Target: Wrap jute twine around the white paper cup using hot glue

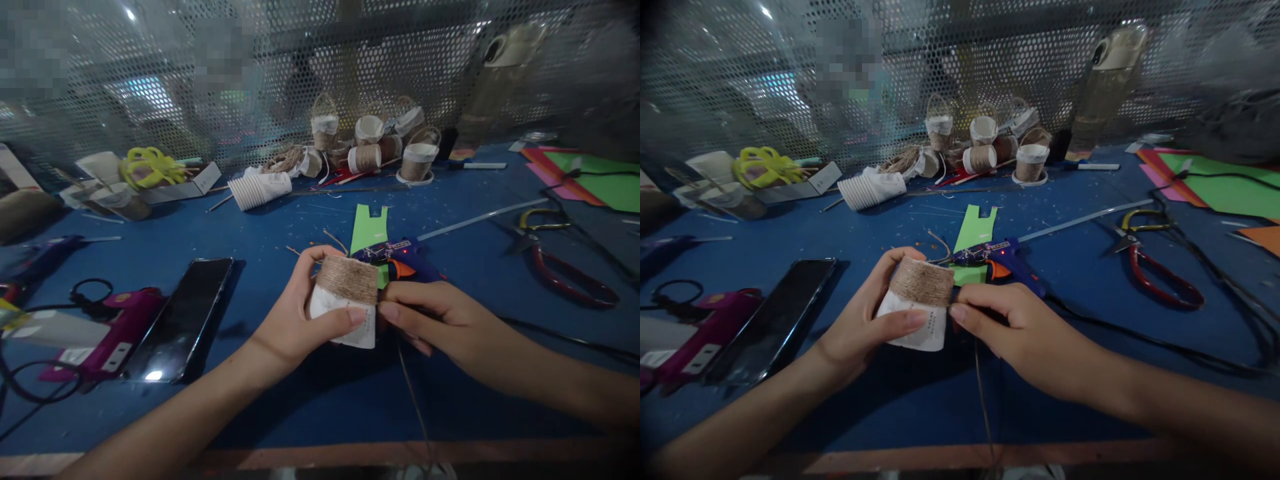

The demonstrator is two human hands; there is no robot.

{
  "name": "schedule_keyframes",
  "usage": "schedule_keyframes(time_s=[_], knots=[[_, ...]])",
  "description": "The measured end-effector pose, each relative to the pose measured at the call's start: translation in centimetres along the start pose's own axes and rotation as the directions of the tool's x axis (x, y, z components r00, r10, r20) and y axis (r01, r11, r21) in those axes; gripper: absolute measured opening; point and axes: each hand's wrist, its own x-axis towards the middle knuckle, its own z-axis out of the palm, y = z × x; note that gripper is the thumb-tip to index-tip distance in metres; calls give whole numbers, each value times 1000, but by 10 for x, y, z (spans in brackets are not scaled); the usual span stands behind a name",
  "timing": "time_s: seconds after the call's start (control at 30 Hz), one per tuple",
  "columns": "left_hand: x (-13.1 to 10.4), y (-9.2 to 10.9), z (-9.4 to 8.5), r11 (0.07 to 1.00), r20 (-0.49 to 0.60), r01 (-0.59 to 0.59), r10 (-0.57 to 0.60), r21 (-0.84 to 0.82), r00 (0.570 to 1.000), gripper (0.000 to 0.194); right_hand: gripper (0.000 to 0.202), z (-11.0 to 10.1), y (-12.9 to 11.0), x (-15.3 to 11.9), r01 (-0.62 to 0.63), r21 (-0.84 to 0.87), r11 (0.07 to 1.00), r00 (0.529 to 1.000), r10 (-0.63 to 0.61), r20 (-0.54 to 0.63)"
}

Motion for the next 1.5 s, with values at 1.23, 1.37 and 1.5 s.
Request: schedule_keyframes(time_s=[1.23,1.37,1.5], knots=[[-8,10,14,995,-78,85,-89,-52,993,61,47,0,4,1,-130,183,974,989,116,87],[-8,7,11,997,-46,68,-70,-41,997,60,47,1,6,2,-143,225,964,987,121,108],[-7,1,3,999,33,34,-33,-32,999,59,44,1,7,2,-156,222,963,983,129,128]])
